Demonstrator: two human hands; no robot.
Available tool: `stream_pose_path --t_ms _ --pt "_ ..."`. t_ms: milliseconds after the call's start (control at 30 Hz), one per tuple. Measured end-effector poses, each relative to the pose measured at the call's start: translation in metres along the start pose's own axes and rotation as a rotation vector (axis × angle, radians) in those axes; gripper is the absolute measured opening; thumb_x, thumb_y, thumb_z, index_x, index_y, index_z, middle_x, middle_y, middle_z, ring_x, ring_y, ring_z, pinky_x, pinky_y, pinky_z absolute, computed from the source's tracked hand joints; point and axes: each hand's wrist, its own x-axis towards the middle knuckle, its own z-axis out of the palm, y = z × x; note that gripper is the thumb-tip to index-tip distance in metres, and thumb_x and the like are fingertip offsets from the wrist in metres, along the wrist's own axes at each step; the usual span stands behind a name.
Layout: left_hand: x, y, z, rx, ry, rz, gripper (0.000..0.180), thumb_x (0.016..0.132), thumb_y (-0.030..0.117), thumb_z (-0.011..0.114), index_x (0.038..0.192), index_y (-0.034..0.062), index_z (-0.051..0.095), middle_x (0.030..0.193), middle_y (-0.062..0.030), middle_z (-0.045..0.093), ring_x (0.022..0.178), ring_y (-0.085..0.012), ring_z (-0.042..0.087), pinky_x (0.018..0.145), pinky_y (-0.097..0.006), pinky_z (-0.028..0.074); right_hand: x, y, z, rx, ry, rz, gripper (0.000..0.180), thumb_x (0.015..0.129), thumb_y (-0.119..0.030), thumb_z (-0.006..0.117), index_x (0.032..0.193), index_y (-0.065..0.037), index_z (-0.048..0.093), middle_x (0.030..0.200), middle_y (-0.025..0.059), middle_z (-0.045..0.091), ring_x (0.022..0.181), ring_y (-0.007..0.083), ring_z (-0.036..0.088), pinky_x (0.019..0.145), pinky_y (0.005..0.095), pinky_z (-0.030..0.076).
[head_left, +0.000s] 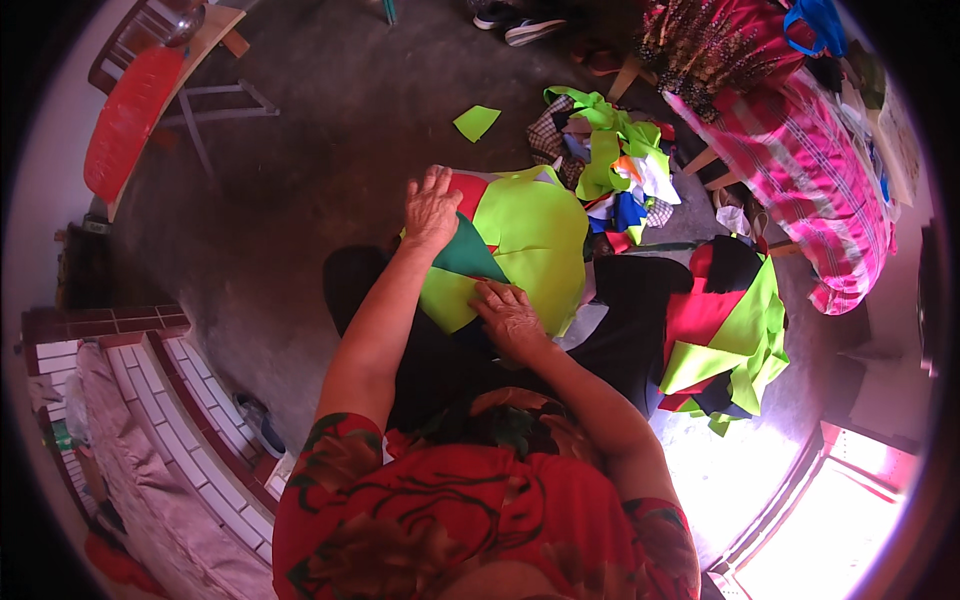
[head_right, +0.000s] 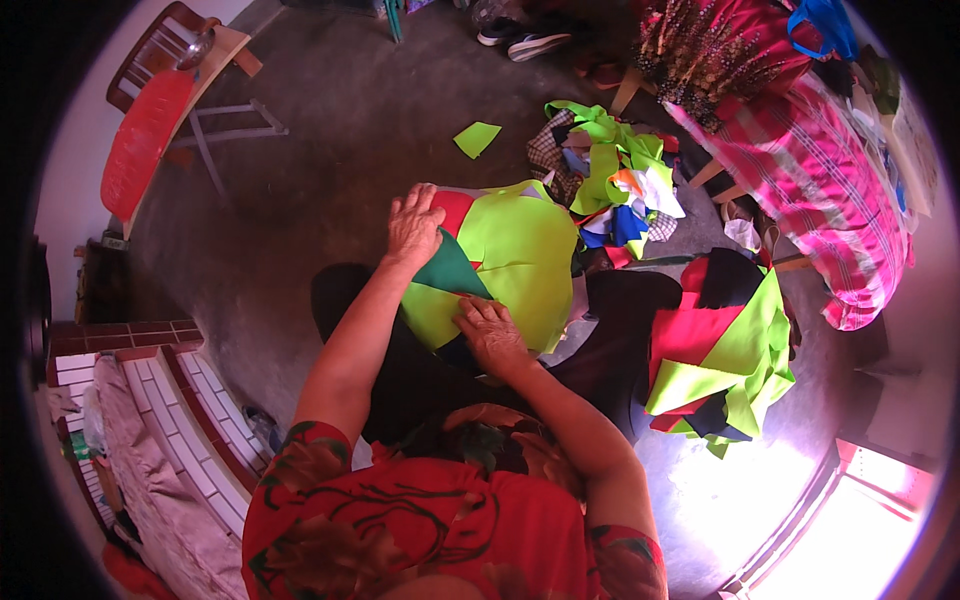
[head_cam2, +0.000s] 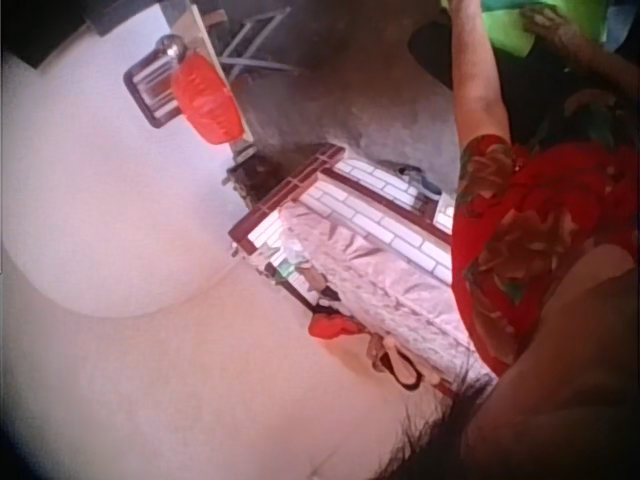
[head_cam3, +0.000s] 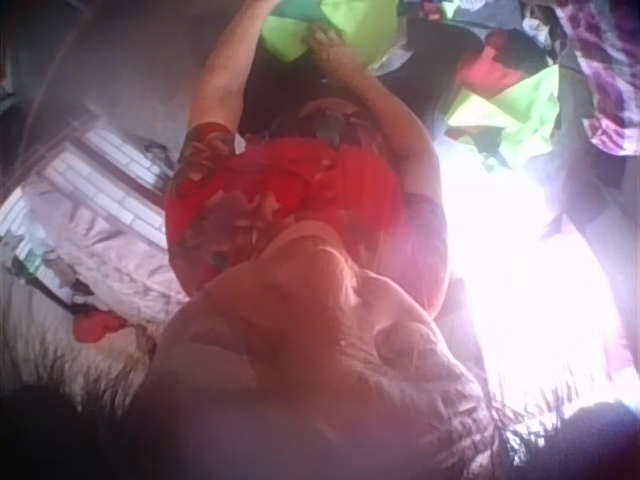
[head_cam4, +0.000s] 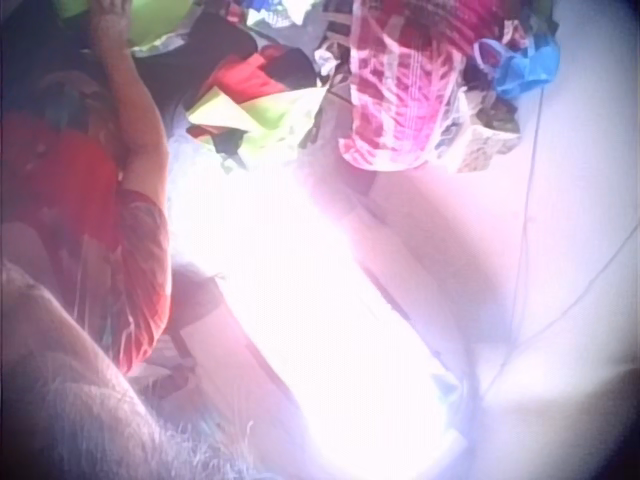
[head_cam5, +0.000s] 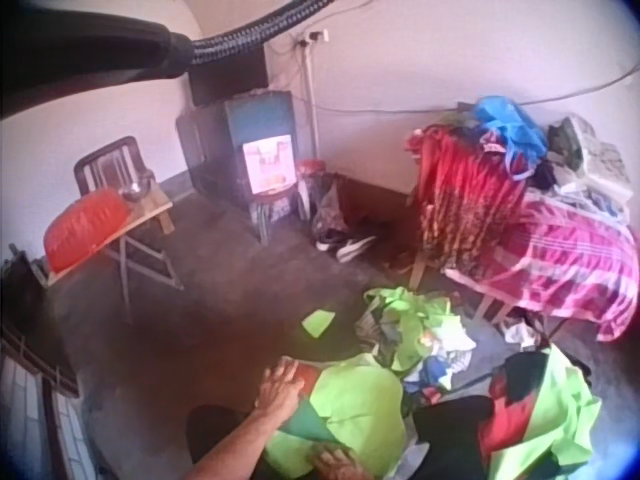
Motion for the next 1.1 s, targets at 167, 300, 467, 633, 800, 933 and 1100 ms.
stream_pose_path --t_ms 167,300,467,633,800,933,1100 --pt "-0.005 -0.008 -0.015 -0.012 -0.018 -0.168 0.029 0.063 0.022 0.077 0.089 0.0142 0.066 0.135 -0.0084 0.047 0.131 -0.0277 0.036 0.104 -0.051 0.028 -0.001 0.001 0.003 0.001 -0.029 0.013 0.039 0.075 -0.015 0.062 0.114 -0.010 0.059 0.133 0.0097 0.045 0.127 0.0255 0.039 0.104 0.0417 0.031" --pt "-0.014 -0.021 -0.012 -0.060 0.140 -0.245 0.037 0.066 0.019 0.074 0.100 0.0140 0.060 0.136 -0.0096 0.045 0.131 -0.0294 0.035 0.105 -0.052 0.027 0.001 -0.002 0.003 -0.010 -0.033 0.013 0.041 0.074 -0.016 0.063 0.115 -0.010 0.059 0.134 0.0099 0.045 0.127 0.0256 0.038 0.104 0.0415 0.031" --pt "-0.013 -0.022 -0.037 -0.320 0.479 -0.288 0.037 0.068 0.011 0.073 0.102 0.0127 0.058 0.128 -0.0133 0.051 0.121 -0.0334 0.045 0.099 -0.048 0.035 0.000 -0.001 0.007 -0.020 0.003 0.011 0.040 0.076 -0.015 0.062 0.115 -0.010 0.059 0.135 0.0103 0.045 0.127 0.0260 0.039 0.104 0.0416 0.031" --pt "-0.014 0.020 -0.117 -1.248 0.191 -0.343 0.021 0.078 0.007 0.070 0.097 0.0026 0.062 0.097 -0.0066 0.064 0.092 -0.0167 0.061 0.084 -0.031 0.047 -0.002 0.003 0.013 -0.018 -0.020 0.010 0.046 0.074 -0.015 0.066 0.119 -0.012 0.057 0.138 0.0101 0.043 0.129 0.0269 0.037 0.104 0.0433 0.030" --pt "-0.038 0.108 -0.259 -1.705 -0.021 0.254 0.022 0.083 0.014 0.061 0.097 -0.0017 0.063 0.095 -0.0120 0.063 0.092 -0.0193 0.060 0.084 -0.030 0.046 -0.008 0.013 0.025 -0.006 0.008 0.024 0.032 0.083 -0.017 0.049 0.112 -0.009 0.060 0.132 0.0123 0.048 0.124 0.0282 0.042 0.103 0.0414 0.031" --pt "-0.034 0.152 -0.337 -2.170 -0.208 0.929 0.032 0.096 0.026 0.046 0.073 0.0073 0.058 0.084 -0.0166 0.065 0.076 -0.0281 0.064 0.080 -0.043 0.046 -0.004 0.006 0.022 -0.049 0.098 -0.034 0.033 0.081 -0.019 0.050 0.112 -0.009 0.060 0.131 0.0143 0.048 0.125 0.0299 0.041 0.103 0.0417 0.031" --pt "-0.046 0.171 -0.364 -2.388 -0.336 1.134 0.038 0.099 0.029 0.043 0.068 0.0093 0.057 0.083 -0.0173 0.065 0.074 -0.0299 0.065 0.079 -0.046 0.046 0.000 0.001 0.019 -0.012 0.098 -0.048 0.034 0.077 -0.016 0.056 0.111 -0.011 0.060 0.131 0.0116 0.047 0.125 0.0288 0.041 0.102 0.0429 0.033"
